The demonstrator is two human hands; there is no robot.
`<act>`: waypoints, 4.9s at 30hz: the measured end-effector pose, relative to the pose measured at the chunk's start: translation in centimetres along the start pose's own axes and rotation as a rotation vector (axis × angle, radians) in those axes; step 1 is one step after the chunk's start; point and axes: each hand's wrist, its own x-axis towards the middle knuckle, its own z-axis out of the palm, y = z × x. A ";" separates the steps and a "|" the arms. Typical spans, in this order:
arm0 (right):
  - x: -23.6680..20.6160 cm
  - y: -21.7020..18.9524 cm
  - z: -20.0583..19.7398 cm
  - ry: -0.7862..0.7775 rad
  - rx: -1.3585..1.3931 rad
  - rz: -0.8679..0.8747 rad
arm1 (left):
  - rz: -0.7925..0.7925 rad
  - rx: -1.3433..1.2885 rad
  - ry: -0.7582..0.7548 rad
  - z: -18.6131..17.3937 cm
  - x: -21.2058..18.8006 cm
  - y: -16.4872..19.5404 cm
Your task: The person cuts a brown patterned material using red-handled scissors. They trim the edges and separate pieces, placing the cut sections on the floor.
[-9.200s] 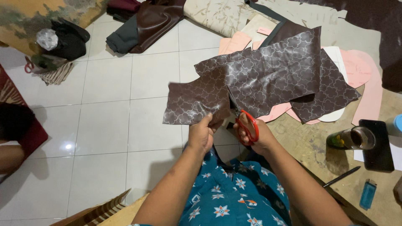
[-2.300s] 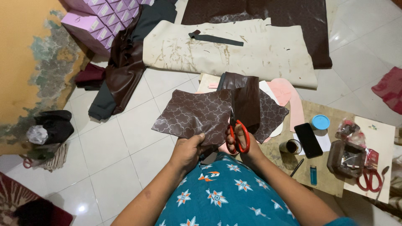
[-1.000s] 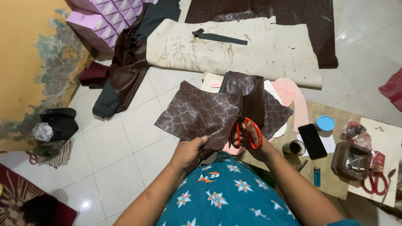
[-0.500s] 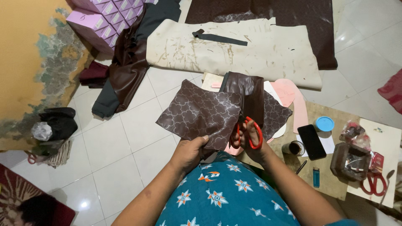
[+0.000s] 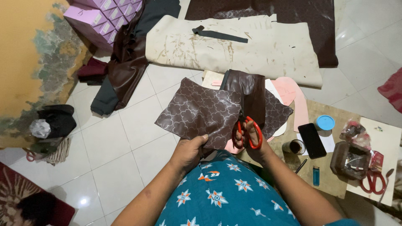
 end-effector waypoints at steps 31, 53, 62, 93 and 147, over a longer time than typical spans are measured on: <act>1.4 3.2 2.0 0.291 -0.339 -0.002 | 0.038 -0.020 -0.061 -0.2 0.0 -1.2; -0.8 5.8 1.8 0.484 -0.382 0.333 | 0.027 -0.225 0.428 -7.0 5.4 -7.4; -0.8 4.0 -2.6 0.740 -0.798 0.272 | -0.390 -0.141 0.306 -5.2 7.2 -12.1; 5.9 -10.0 -8.8 0.706 -0.008 -0.265 | 0.089 1.572 0.393 -1.8 20.3 -4.2; -1.6 -4.1 4.6 0.119 -0.332 0.153 | 0.297 -0.421 -0.403 7.5 14.3 7.0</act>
